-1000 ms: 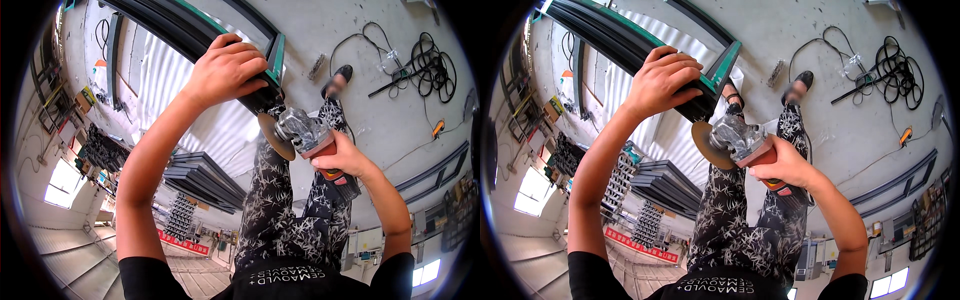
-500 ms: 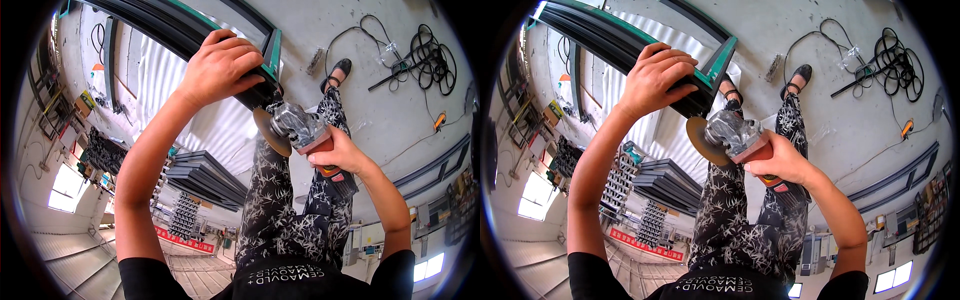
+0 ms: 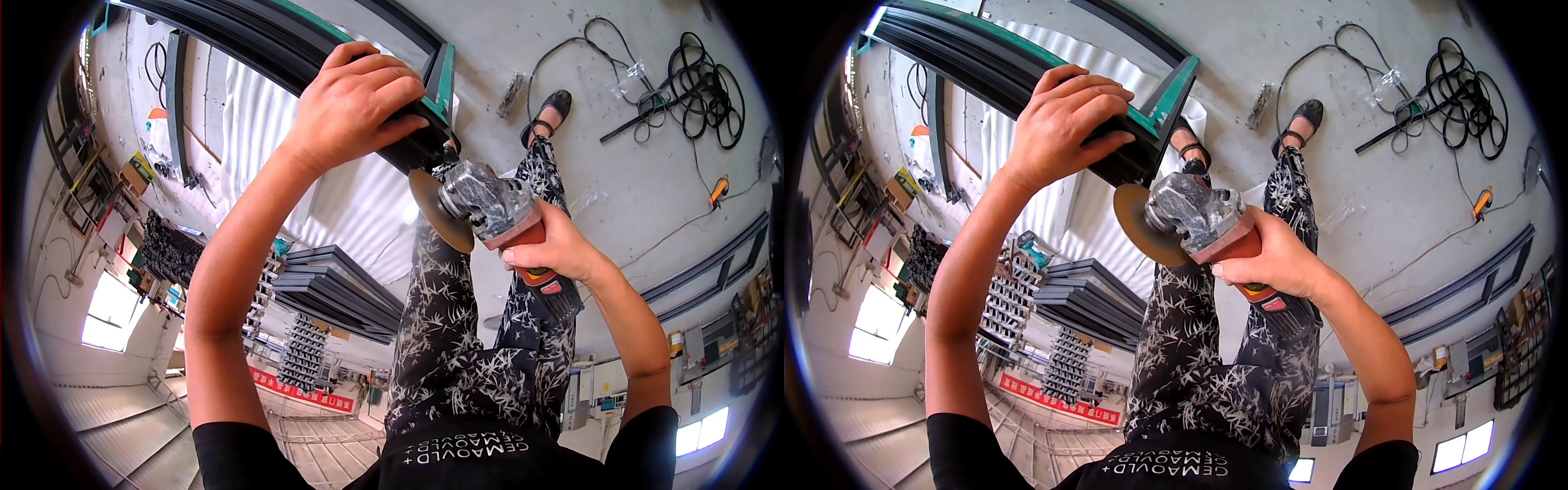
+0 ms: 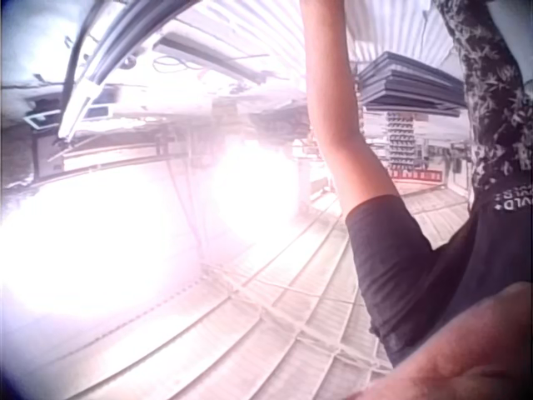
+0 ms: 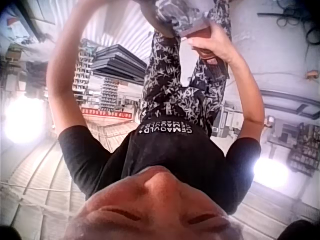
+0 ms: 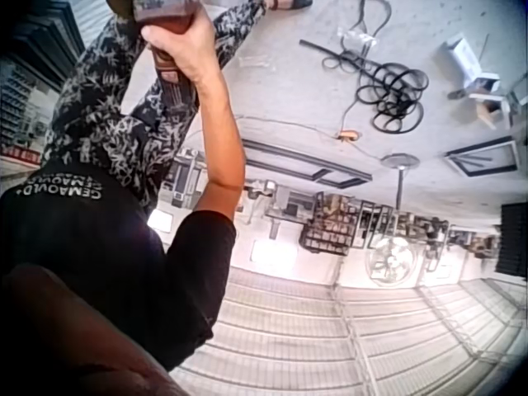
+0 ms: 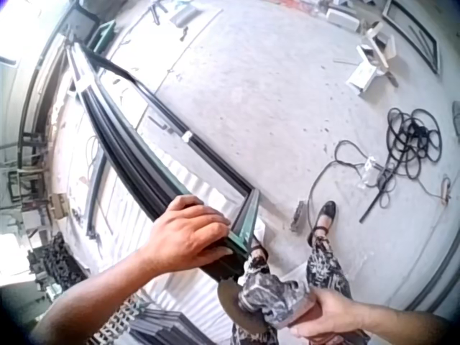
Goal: The person holds a green metal frame by hand and uses a handheld angle grinder to grind the corner of the frame, producing visible sparks and dust.
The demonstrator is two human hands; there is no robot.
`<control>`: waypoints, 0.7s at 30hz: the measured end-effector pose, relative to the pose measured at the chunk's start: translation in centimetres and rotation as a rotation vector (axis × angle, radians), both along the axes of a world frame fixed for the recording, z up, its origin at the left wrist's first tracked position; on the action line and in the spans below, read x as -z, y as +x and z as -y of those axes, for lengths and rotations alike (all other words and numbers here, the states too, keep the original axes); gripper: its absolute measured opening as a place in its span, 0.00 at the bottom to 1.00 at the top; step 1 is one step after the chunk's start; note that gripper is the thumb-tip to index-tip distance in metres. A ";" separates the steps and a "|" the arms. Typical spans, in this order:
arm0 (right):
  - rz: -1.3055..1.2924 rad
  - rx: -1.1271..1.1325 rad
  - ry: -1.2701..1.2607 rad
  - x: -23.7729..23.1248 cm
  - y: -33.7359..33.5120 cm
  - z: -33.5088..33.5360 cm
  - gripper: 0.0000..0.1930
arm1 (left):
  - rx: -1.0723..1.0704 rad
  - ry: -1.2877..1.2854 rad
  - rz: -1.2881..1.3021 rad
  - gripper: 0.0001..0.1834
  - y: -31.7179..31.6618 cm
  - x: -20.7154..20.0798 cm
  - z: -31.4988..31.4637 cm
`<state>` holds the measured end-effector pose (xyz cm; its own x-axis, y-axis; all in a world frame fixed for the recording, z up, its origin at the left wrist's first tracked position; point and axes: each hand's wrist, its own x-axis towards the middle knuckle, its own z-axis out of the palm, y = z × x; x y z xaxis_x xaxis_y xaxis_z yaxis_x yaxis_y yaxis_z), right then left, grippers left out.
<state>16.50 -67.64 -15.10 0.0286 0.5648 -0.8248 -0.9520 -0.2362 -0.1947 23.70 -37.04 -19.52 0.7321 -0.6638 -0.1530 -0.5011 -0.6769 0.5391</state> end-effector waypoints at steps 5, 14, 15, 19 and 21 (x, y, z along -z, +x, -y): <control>-0.023 -0.021 0.001 0.2 0.0 0.1 0.30 | 0.001 0.003 0.012 0.15 0.0 0.3 -0.1; 0.009 -0.010 0.011 0.2 0.0 0.2 0.31 | 0.005 0.015 0.037 0.14 0.1 0.4 0.1; 0.011 0.006 0.016 0.1 -0.1 0.2 0.31 | 0.005 0.015 0.037 0.14 0.1 0.4 0.1; -0.033 0.001 0.029 0.4 -0.1 0.3 0.31 | 0.008 0.027 0.025 0.14 0.1 0.1 -0.1; -0.059 -0.019 0.009 0.6 -0.2 0.5 0.30 | 0.012 0.033 0.015 0.14 0.3 0.1 0.2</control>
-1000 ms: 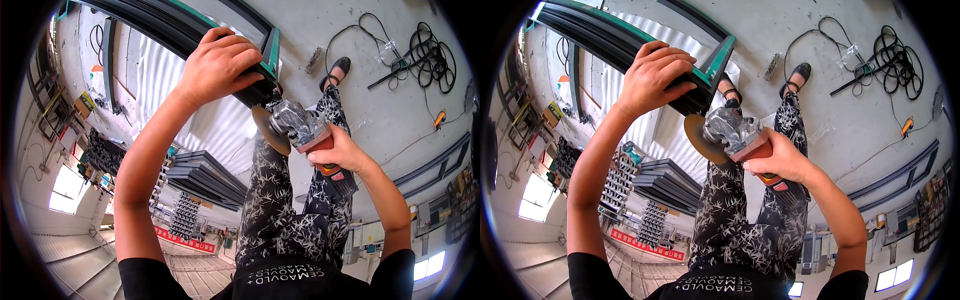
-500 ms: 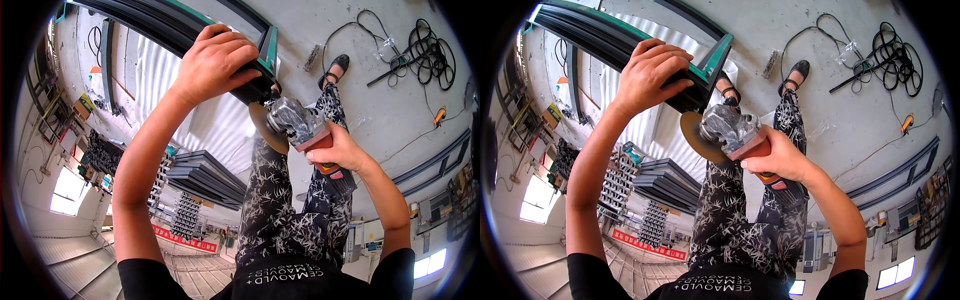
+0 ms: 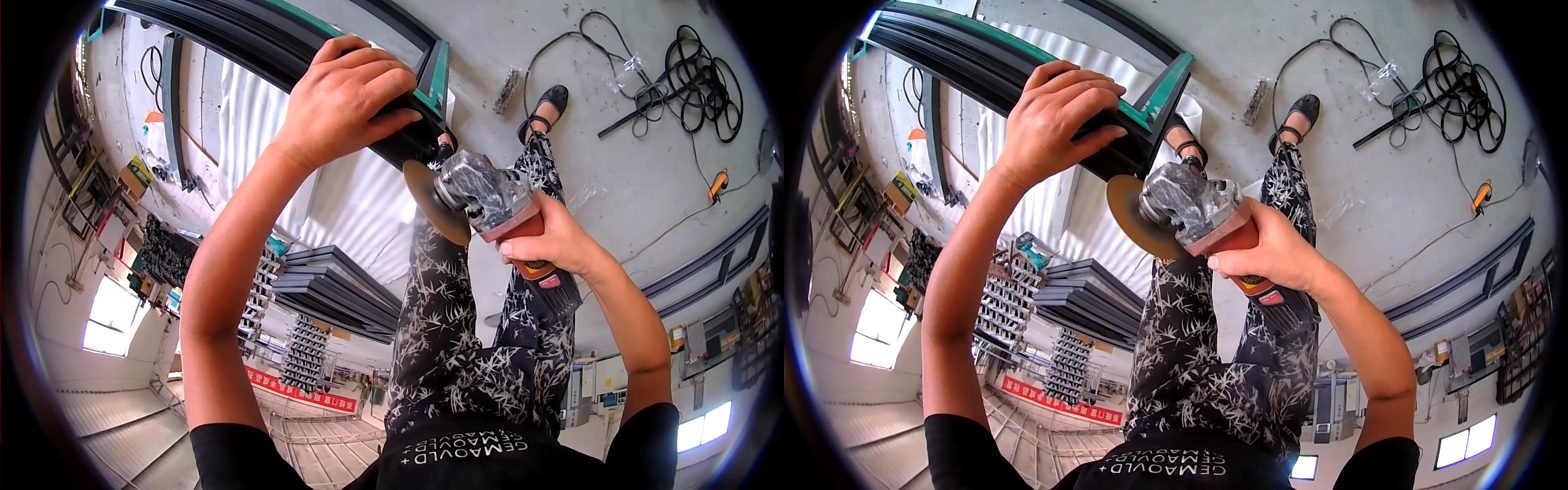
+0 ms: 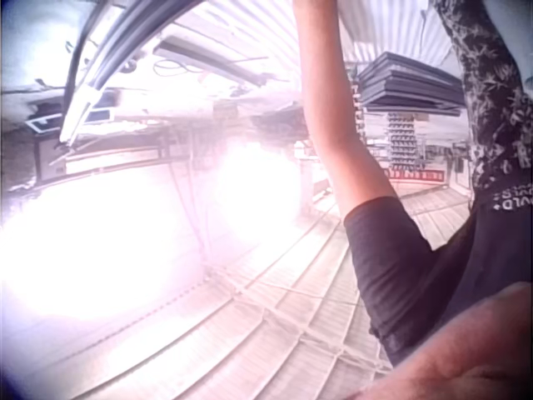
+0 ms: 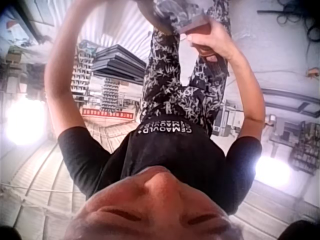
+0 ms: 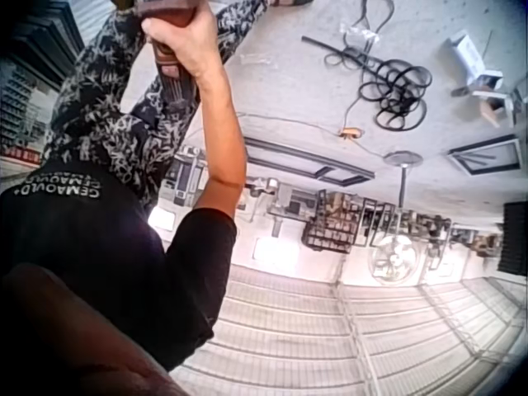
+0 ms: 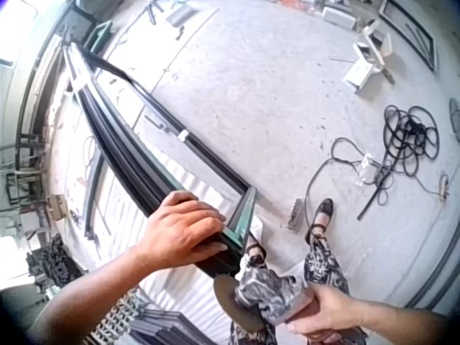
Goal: The person holds a green metal frame by hand and uses a handheld angle grinder to grind the corner of the frame, producing visible sparks and dust.
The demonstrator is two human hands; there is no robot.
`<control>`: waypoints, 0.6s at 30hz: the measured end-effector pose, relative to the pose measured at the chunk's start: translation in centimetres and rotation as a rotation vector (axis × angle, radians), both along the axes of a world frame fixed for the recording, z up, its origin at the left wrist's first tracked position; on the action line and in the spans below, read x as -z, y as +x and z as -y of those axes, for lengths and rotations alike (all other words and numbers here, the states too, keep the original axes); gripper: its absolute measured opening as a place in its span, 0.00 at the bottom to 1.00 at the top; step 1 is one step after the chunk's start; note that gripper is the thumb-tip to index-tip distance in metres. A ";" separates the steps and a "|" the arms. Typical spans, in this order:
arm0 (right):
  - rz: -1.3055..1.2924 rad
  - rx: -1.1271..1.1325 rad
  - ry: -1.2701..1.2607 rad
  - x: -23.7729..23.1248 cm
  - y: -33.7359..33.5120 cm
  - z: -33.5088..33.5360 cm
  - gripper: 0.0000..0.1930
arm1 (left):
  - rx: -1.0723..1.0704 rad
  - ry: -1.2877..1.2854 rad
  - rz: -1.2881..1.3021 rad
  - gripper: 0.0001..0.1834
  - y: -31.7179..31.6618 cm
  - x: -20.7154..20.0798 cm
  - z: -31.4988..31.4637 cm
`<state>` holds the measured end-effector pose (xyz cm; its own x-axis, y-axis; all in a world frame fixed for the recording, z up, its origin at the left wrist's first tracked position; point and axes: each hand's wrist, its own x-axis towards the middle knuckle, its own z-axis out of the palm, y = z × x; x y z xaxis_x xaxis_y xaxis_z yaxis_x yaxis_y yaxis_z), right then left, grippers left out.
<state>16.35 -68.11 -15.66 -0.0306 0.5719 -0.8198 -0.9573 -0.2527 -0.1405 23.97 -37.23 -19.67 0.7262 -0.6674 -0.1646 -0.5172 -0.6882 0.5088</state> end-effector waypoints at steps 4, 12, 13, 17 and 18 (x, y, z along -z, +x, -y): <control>0.057 0.036 0.010 -0.3 0.2 -0.3 0.31 | 0.003 0.003 0.002 0.14 0.0 -0.1 0.0; 0.095 0.011 0.016 -0.3 0.3 -0.5 0.31 | 0.009 0.006 0.012 0.14 -0.3 0.1 -0.2; 0.095 0.010 0.016 -0.3 0.2 -0.5 0.31 | 0.008 0.012 0.013 0.14 -0.4 0.1 -0.2; 0.096 0.009 0.025 -0.2 0.2 -0.6 0.31 | 0.008 0.009 0.005 0.14 -0.4 0.1 -0.3; 0.091 0.012 0.037 -0.2 0.3 -0.6 0.30 | 0.008 0.009 0.004 0.14 -0.5 0.0 -0.3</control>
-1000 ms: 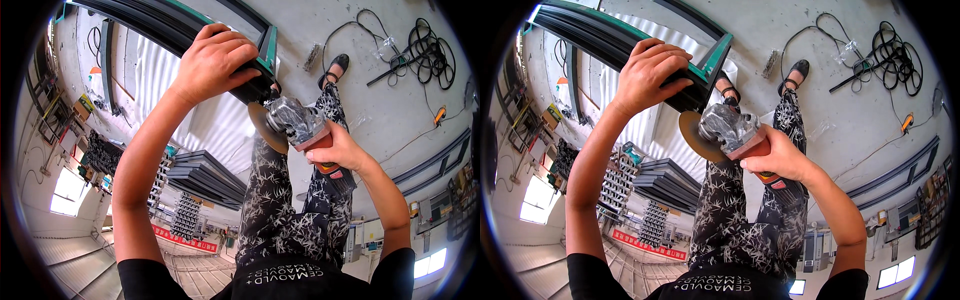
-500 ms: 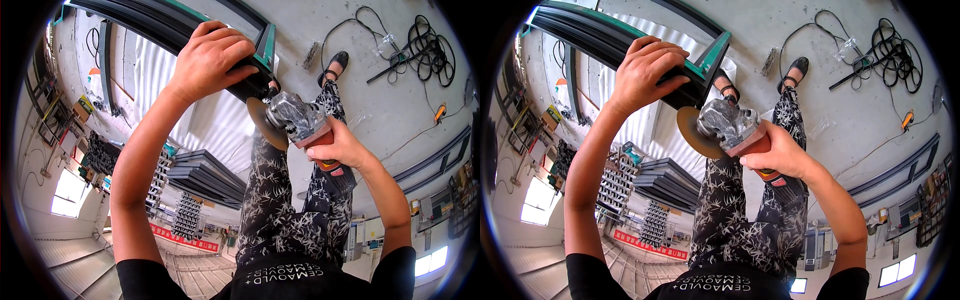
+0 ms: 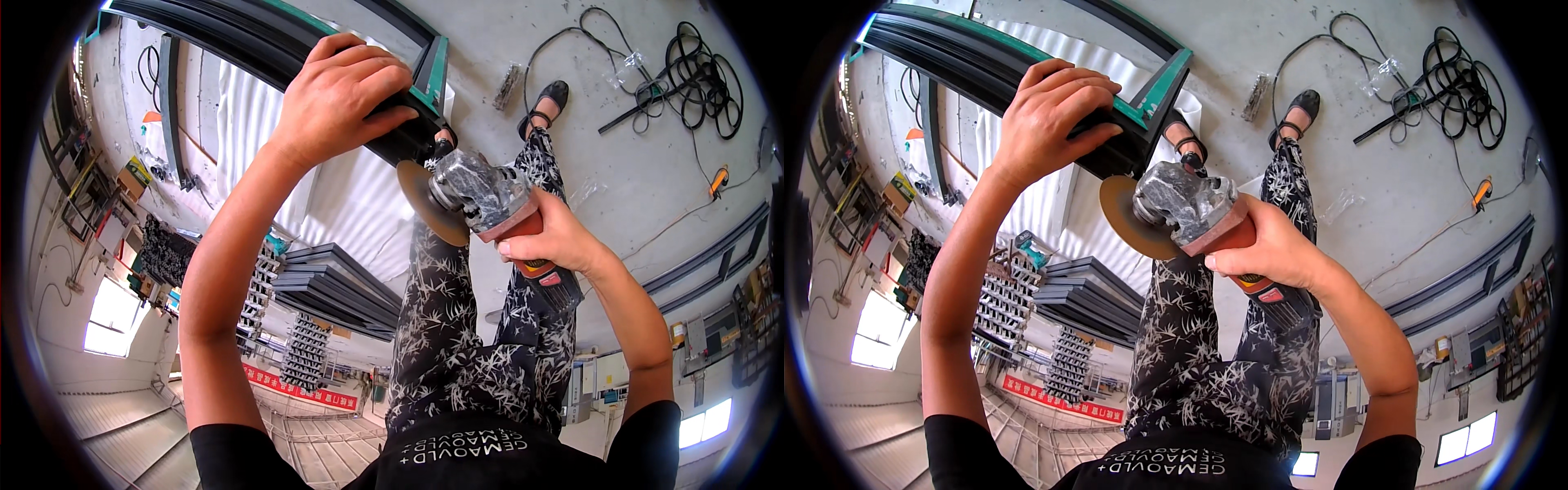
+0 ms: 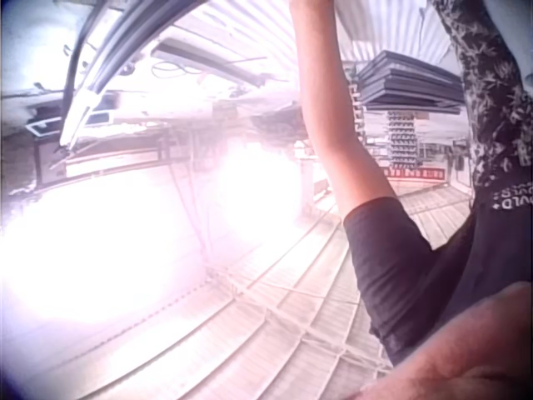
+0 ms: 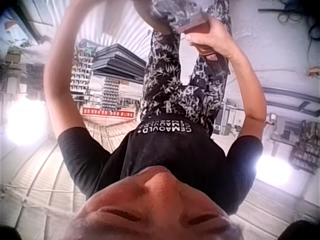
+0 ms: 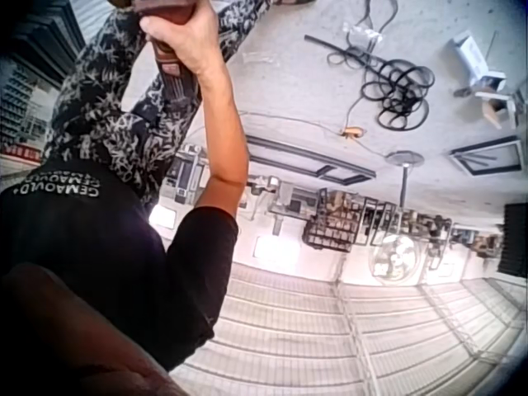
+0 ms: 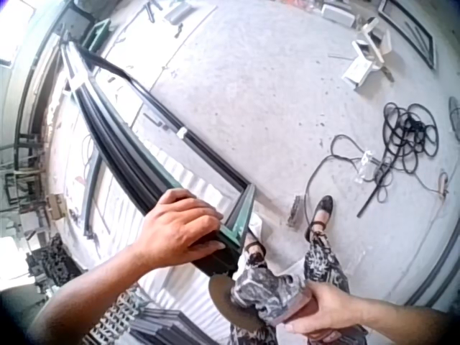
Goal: The person holds a green metal frame by hand and uses a handheld angle grinder to grind the corner of the frame, producing visible sparks and dust.
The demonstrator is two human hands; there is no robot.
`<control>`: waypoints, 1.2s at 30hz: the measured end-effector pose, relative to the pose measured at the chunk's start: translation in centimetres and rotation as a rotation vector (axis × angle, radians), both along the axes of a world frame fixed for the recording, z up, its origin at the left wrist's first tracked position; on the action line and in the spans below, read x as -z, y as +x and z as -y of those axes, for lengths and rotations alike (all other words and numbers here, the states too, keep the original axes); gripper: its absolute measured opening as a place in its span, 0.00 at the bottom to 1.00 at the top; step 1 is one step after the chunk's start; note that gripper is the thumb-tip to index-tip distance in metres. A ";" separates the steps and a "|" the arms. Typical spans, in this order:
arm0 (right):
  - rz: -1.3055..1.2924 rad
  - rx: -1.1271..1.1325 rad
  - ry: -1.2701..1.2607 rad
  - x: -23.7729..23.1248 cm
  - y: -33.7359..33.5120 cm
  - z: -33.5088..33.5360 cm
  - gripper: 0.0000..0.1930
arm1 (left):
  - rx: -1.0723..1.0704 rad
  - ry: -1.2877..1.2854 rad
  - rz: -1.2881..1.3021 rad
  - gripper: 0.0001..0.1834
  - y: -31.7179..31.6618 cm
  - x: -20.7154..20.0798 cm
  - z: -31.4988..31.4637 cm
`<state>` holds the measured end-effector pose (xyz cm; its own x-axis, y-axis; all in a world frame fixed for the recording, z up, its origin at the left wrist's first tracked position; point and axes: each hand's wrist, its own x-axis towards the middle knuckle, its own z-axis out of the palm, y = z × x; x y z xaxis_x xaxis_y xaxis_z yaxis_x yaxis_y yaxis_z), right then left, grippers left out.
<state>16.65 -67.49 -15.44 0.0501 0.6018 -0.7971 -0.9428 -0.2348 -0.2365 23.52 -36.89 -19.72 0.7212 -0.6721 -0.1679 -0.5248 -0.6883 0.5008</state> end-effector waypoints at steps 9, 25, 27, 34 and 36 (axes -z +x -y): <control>0.001 -0.021 -0.014 0.3 -0.2 -0.1 0.29 | 0.019 -0.018 -0.019 0.14 0.0 -0.1 0.1; 0.031 0.031 0.015 0.2 -0.4 -0.5 0.32 | -0.002 -0.009 -0.046 0.14 0.2 -0.7 0.6; 0.033 0.038 0.017 0.3 -0.4 -0.5 0.31 | 0.000 -0.005 -0.043 0.14 0.2 -0.7 0.7; 0.065 0.048 0.033 0.7 -0.8 -0.5 0.32 | 0.001 -0.017 -0.053 0.14 0.5 -0.8 0.9; 0.077 0.047 0.037 0.7 -0.8 -0.5 0.33 | 0.000 -0.018 -0.054 0.14 0.6 -0.8 0.9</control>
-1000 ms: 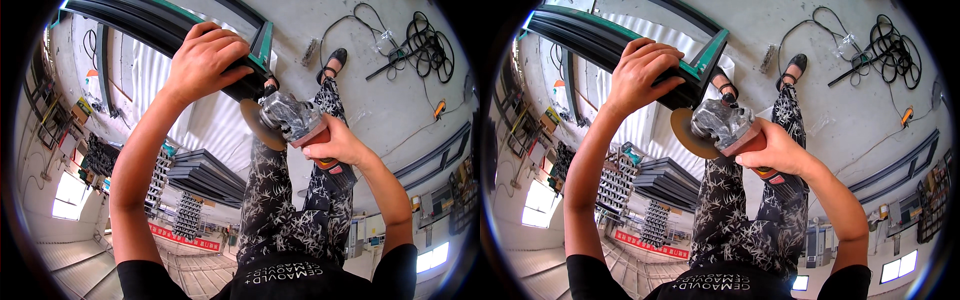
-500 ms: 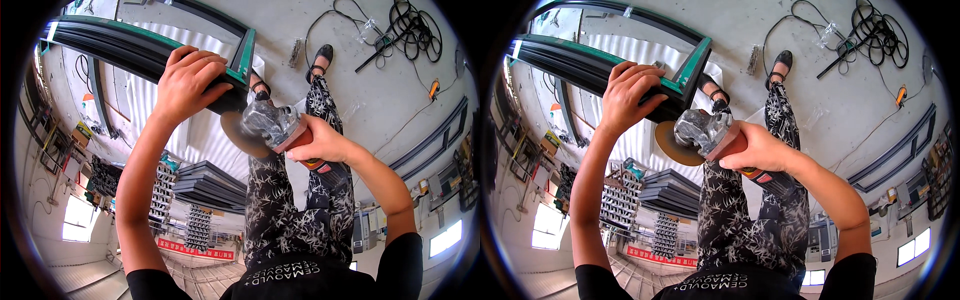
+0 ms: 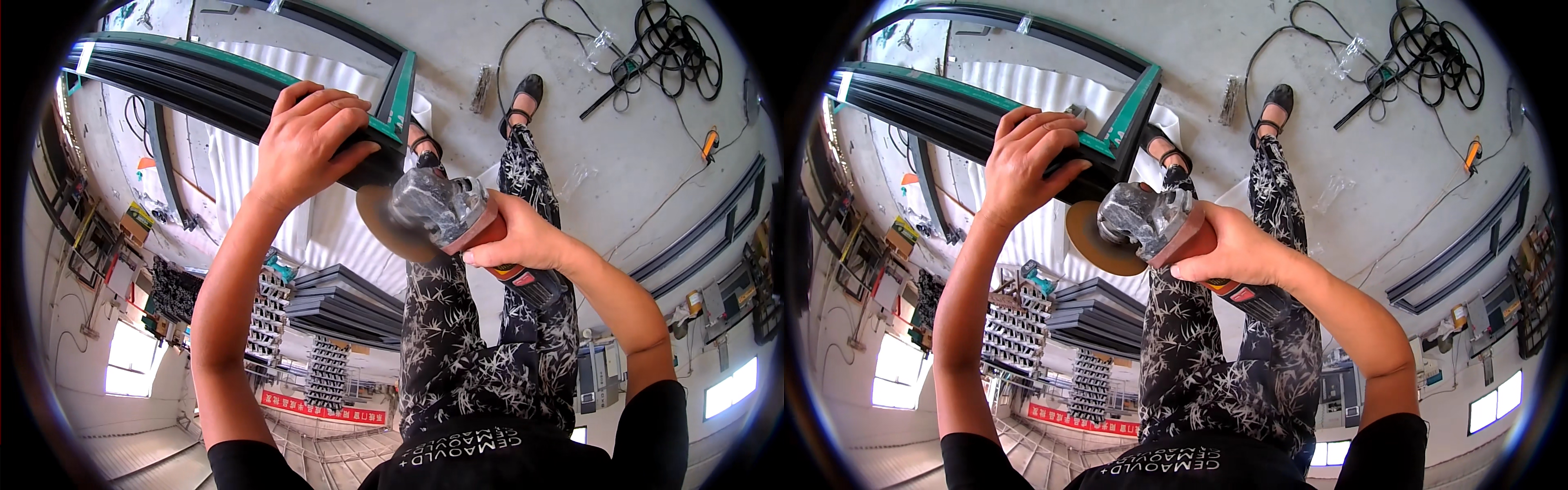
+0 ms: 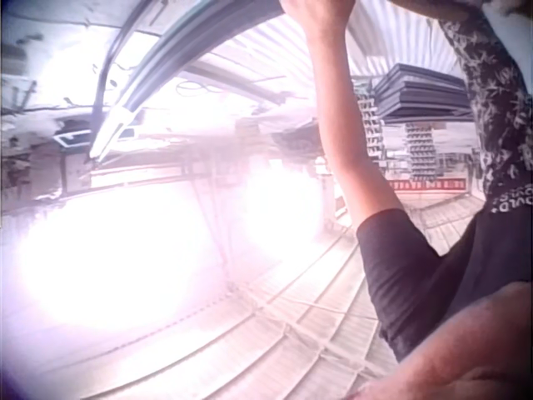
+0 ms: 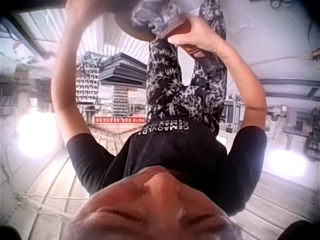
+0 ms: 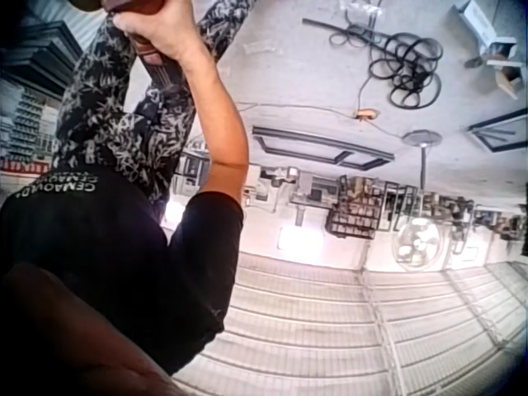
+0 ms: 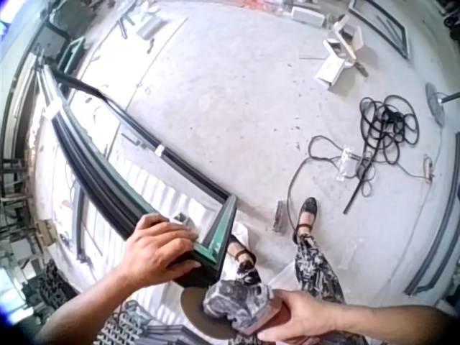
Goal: The person holds a green metal frame by hand and uses a handheld angle grinder to grind the corner of the frame, producing visible sparks and dust.
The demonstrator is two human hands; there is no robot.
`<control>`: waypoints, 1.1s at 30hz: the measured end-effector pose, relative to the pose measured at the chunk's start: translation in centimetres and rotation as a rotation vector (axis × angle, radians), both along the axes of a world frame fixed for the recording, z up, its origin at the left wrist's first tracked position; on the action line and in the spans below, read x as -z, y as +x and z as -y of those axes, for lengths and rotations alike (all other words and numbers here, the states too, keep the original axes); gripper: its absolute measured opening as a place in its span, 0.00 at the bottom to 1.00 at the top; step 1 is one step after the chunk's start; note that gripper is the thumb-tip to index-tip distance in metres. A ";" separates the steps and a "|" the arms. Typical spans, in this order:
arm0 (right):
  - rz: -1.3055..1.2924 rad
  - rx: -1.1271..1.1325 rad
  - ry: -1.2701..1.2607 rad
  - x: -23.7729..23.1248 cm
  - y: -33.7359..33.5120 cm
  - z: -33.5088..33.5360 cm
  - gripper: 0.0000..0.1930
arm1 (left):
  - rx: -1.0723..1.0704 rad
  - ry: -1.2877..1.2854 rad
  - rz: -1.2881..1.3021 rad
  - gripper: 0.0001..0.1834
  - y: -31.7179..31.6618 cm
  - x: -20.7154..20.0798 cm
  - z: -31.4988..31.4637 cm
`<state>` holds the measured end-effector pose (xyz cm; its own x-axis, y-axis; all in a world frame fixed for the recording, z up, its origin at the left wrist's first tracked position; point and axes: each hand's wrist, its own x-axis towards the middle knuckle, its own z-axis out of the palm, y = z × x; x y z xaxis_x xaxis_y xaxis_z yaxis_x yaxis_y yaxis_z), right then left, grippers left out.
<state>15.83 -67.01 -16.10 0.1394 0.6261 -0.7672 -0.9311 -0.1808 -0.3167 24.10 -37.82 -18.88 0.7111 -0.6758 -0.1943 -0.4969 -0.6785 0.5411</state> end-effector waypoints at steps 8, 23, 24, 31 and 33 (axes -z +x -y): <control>0.017 0.021 -0.019 0.3 -0.8 0.3 0.33 | 0.004 0.011 -0.009 0.14 0.3 -0.2 0.1; 0.002 0.046 -0.004 0.0 -0.7 0.1 0.33 | -0.002 -0.004 -0.035 0.15 0.4 -0.1 0.1; 0.003 0.044 0.001 0.1 -0.6 0.1 0.33 | -0.008 -0.018 -0.014 0.15 0.4 0.0 0.1; 0.025 0.028 0.000 0.3 -0.6 0.5 0.31 | -0.022 -0.034 -0.010 0.15 0.4 0.2 0.2; 0.039 0.037 0.002 0.3 -0.6 0.4 0.31 | -0.026 -0.033 -0.012 0.15 0.4 0.1 0.1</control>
<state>15.20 -67.40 -16.37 0.1924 0.6217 -0.7593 -0.9242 -0.1454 -0.3533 24.55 -37.95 -19.03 0.7262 -0.6634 -0.1804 -0.4728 -0.6725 0.5694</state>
